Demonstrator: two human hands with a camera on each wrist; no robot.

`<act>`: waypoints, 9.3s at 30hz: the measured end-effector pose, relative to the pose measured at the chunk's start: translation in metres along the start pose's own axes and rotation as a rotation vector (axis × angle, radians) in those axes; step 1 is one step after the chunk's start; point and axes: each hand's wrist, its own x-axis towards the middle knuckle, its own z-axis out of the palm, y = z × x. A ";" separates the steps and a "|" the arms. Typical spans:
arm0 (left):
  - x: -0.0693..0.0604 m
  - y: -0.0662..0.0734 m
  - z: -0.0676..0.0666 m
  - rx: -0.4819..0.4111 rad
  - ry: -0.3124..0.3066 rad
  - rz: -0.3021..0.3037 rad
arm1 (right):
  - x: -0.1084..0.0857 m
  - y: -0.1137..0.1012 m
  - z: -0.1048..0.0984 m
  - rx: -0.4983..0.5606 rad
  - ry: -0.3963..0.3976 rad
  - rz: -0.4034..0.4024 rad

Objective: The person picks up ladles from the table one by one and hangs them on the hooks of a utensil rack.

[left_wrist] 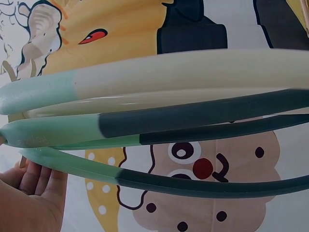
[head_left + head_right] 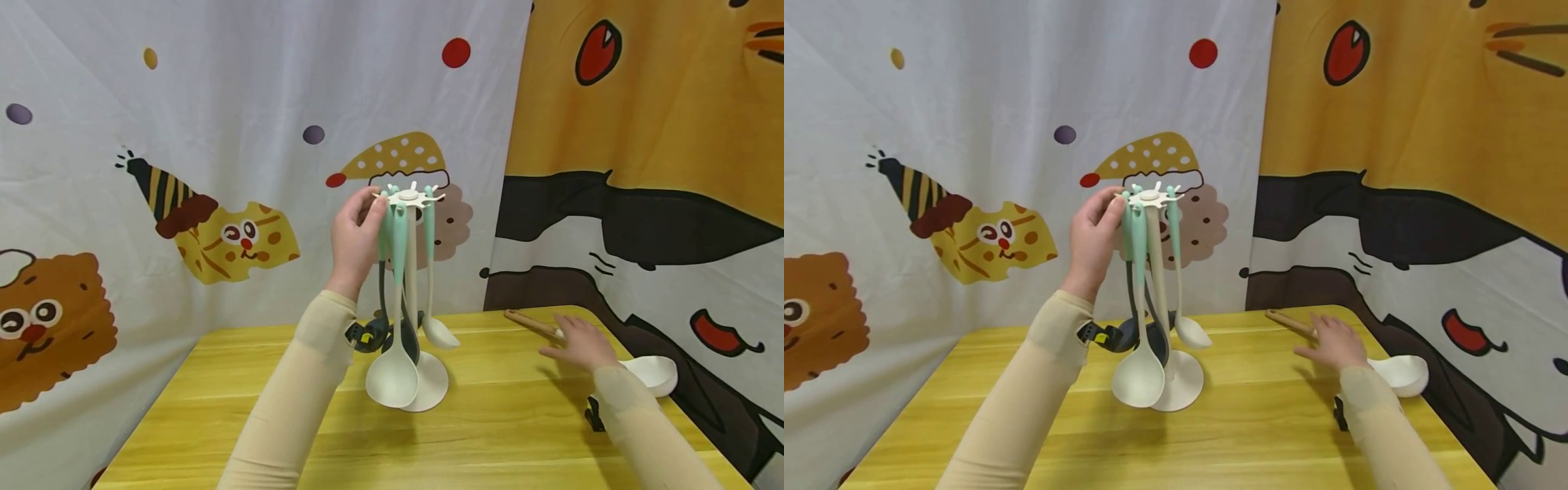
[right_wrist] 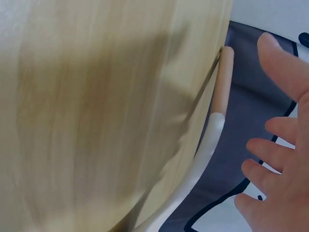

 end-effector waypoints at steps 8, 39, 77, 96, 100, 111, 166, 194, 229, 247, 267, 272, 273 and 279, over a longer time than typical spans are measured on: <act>0.000 0.001 0.000 0.001 -0.002 -0.006 | -0.002 0.009 0.003 0.050 -0.023 0.090; -0.001 0.001 0.000 0.009 -0.003 -0.023 | 0.001 0.019 0.005 0.069 -0.056 0.274; -0.001 0.000 0.000 -0.011 0.000 -0.005 | 0.004 0.012 0.014 -0.024 -0.071 0.299; 0.000 0.000 0.000 -0.016 0.000 -0.011 | 0.007 -0.013 0.008 0.031 0.030 0.220; 0.000 0.000 0.000 -0.015 -0.001 -0.006 | 0.009 -0.025 0.008 0.060 0.095 0.183; 0.001 0.000 0.000 -0.025 -0.005 0.004 | 0.012 -0.057 0.002 0.140 0.197 0.155; -0.001 0.001 0.000 -0.023 -0.005 -0.015 | 0.022 -0.126 -0.018 0.498 0.430 0.044; -0.002 0.002 0.000 -0.006 0.003 -0.025 | 0.017 -0.167 -0.060 0.625 0.552 -0.095; 0.000 0.001 0.000 -0.012 -0.003 -0.018 | 0.011 -0.205 -0.076 0.740 0.513 -0.159; -0.001 0.003 0.001 -0.018 -0.002 -0.030 | 0.011 -0.213 -0.073 0.766 0.496 -0.179; -0.001 0.001 0.001 -0.015 0.006 -0.042 | 0.013 -0.220 -0.067 0.786 0.461 -0.191; -0.001 0.001 0.001 -0.015 0.004 -0.038 | 0.011 -0.221 -0.067 0.791 0.451 -0.193; -0.001 0.001 0.001 -0.014 0.004 -0.037 | 0.011 -0.221 -0.067 0.790 0.451 -0.193; -0.001 0.001 0.001 -0.014 0.008 -0.032 | 0.010 -0.221 -0.066 0.788 0.444 -0.194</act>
